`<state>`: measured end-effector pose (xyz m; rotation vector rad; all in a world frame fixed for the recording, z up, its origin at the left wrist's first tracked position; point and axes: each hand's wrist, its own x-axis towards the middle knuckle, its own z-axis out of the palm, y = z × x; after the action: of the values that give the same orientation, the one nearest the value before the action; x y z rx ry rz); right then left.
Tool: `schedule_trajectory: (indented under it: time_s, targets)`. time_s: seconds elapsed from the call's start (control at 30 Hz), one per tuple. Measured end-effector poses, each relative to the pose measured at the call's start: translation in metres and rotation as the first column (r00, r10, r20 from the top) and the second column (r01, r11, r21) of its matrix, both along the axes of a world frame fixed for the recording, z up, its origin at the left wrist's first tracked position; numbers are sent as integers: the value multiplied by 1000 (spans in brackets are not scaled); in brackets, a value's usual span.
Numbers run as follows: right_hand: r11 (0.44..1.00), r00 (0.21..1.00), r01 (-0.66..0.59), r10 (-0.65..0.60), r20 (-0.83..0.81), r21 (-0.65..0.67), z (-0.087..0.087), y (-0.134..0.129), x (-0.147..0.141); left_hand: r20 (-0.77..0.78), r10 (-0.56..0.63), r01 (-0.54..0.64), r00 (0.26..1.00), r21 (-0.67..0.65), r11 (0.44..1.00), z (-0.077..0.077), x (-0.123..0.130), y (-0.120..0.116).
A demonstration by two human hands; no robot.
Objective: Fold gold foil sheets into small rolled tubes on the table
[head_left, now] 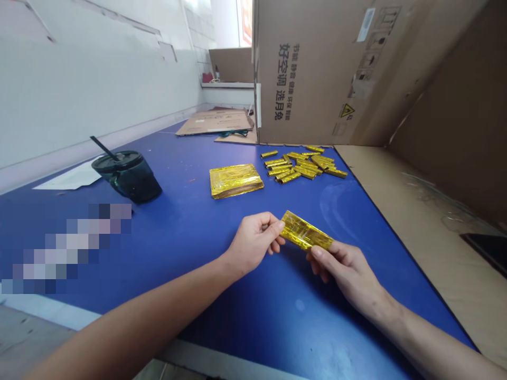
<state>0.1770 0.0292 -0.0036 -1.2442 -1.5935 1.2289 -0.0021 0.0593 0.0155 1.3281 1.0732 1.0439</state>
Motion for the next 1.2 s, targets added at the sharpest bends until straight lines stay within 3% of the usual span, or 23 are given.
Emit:
schedule_trajectory:
  time_s: [0.17,0.37,0.63,0.93,1.2]
  targets:
    - [992,993,-115,113,-33,-43,2,-2,2,-20,19,-18,1000,31,999,2,2,-4]
    - [997,997,-74,74,26,-9,5,-2,-5,6,-31,31,1000,18,999,0,2,-6]
    - [991,993,-113,111,30,67,6,-4,-6,49,-252,254,967,-44,966,-1,6,-8]
    - [992,993,-121,121,-7,-26,7,-2,-6,129,-234,244,964,-70,967,-3,9,-12]
    - [988,989,-137,132,65,68,5,-3,-4,191,-259,285,947,-123,951,-3,6,-10]
